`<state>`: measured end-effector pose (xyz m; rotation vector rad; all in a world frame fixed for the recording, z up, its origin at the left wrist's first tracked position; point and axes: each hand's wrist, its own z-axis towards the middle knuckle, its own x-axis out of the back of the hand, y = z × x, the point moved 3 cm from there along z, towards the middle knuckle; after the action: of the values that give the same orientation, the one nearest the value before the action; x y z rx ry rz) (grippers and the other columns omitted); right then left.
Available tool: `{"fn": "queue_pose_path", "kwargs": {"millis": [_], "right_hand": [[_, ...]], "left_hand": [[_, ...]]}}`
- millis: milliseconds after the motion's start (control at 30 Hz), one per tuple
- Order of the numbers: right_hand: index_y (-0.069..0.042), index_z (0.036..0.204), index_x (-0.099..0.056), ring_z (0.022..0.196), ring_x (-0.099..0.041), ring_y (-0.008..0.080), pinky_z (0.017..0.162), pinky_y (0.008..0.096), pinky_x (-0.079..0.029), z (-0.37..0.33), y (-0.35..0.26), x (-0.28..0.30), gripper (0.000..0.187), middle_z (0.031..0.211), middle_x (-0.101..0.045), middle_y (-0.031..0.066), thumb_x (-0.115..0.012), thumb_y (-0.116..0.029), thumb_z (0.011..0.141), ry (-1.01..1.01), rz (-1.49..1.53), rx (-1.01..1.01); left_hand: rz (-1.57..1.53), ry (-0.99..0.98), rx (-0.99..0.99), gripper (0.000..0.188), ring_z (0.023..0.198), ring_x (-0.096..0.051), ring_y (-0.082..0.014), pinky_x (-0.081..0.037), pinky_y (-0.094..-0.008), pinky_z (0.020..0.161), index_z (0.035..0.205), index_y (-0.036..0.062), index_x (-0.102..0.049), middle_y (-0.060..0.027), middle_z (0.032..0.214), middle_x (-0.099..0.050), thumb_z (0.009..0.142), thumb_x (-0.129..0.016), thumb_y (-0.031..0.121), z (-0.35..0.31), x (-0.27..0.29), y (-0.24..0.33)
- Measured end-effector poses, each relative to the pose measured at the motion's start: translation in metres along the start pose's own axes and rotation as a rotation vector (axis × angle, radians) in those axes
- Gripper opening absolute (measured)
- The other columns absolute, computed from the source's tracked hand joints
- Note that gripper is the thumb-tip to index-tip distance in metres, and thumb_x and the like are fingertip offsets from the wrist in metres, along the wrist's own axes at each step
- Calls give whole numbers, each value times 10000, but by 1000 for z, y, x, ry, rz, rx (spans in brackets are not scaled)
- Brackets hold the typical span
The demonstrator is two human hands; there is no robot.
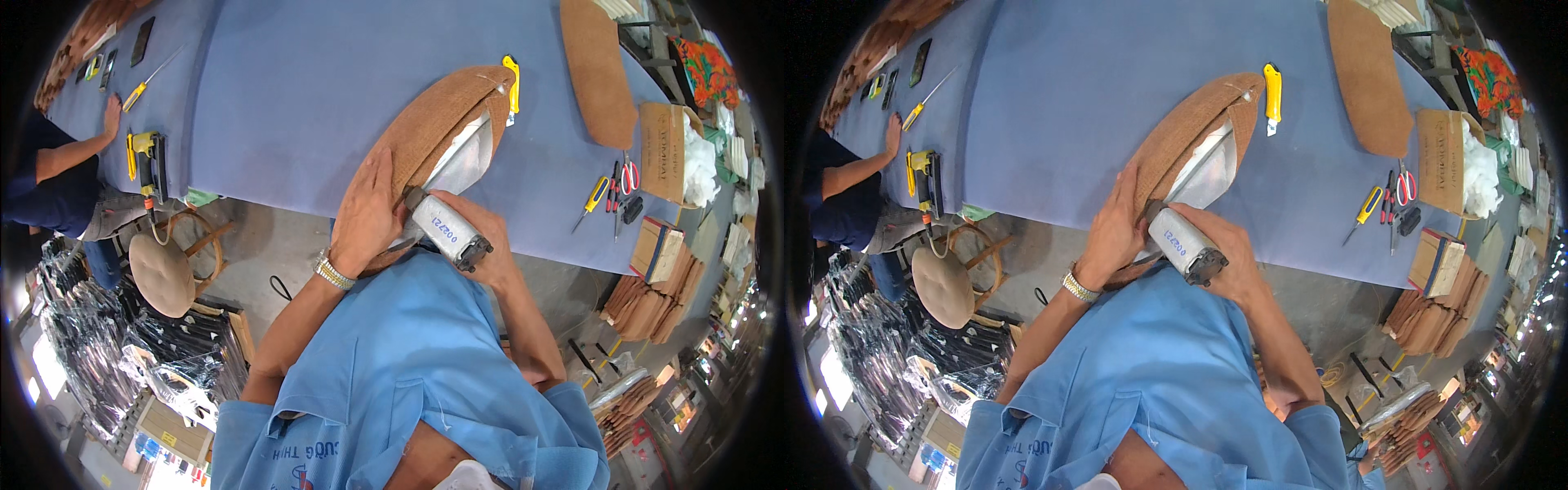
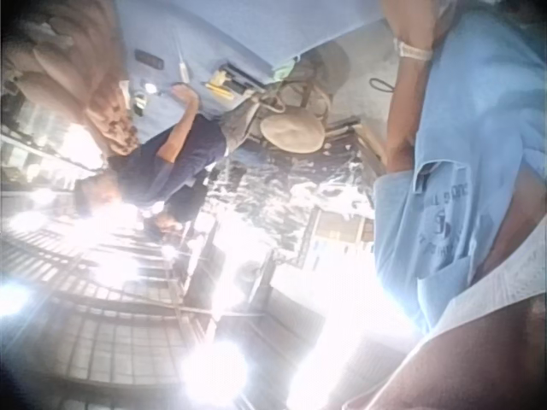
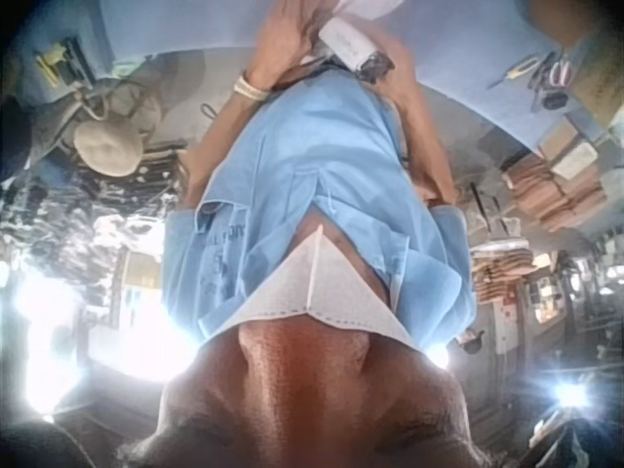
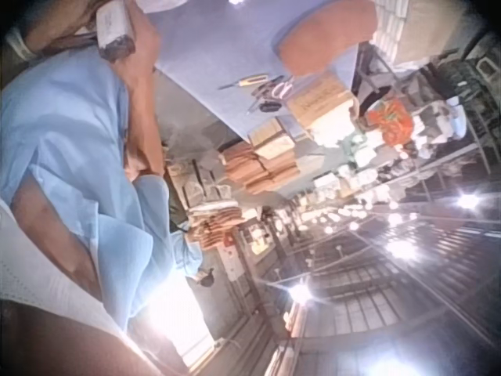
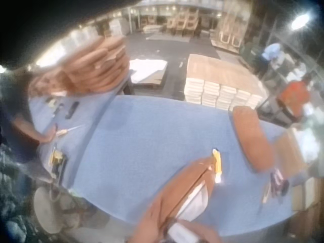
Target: The person staples a brown fabric cover onto a cushion using a staple gun, then trims excess fabric with a utility knife. The person folds and smooths the fabric edges before stapling and continues the process around the cushion perimeter.
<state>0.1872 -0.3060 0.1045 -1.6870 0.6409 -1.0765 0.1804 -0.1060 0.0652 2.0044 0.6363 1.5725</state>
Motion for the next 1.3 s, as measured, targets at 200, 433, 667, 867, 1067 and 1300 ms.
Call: {"fn": "queue_pose_path", "kwargs": {"millis": [200,433,667,867,1067,1300], "right_hand": [[-59,1410,-608,1114,-721,354,949,379,-558,5,-11,-2,725,1240,-724,190,-793,-82,709,-62,2,-70],[-76,1406,-598,1117,-728,349,924,373,-573,3,-4,-6,691,1228,-729,180,-777,-39,740,-42,-82,-61],[-27,1367,-633,1144,-714,358,971,380,-558,-2,-12,-5,631,1269,-713,199,-749,-13,747,-40,-99,-6],[-24,1383,-598,1061,-733,286,918,343,-557,1,-17,-4,630,1221,-714,165,-739,-41,769,-108,-124,-47],[-58,1377,-600,1090,-724,330,945,365,-557,2,-8,-8,668,1224,-708,156,-746,-1,727,-91,-60,-35],[-31,1342,-619,1038,-733,272,927,360,-558,-5,10,-11,602,1163,-728,152,-744,-18,753,-47,-65,-70]], "left_hand": [[88,6,-33,868,1478,-426,-407,-404,-454,1199,1569,-100,-301,-298,1559,-452,855,-740,124,-4,1,2],[-27,7,37,904,1463,-427,-438,-372,-455,1222,1564,-106,-296,-307,1551,-452,781,-730,19,-5,4,9],[-12,23,33,916,1474,-416,-434,-360,-456,1229,1568,-89,-302,-310,1567,-435,765,-731,3,-3,4,6],[34,1,64,782,1504,-385,-419,-362,-488,1226,1589,-74,-269,-300,1595,-409,870,-572,-14,-5,0,11],[8,-58,102,782,1521,-358,-424,-385,-520,1211,1620,-37,-220,-277,1628,-375,897,-519,-12,-6,5,15],[5,-24,-18,872,1507,-360,-482,-378,-609,1181,1656,38,-174,-265,1692,-249,890,-590,34,-14,-3,14]]}}
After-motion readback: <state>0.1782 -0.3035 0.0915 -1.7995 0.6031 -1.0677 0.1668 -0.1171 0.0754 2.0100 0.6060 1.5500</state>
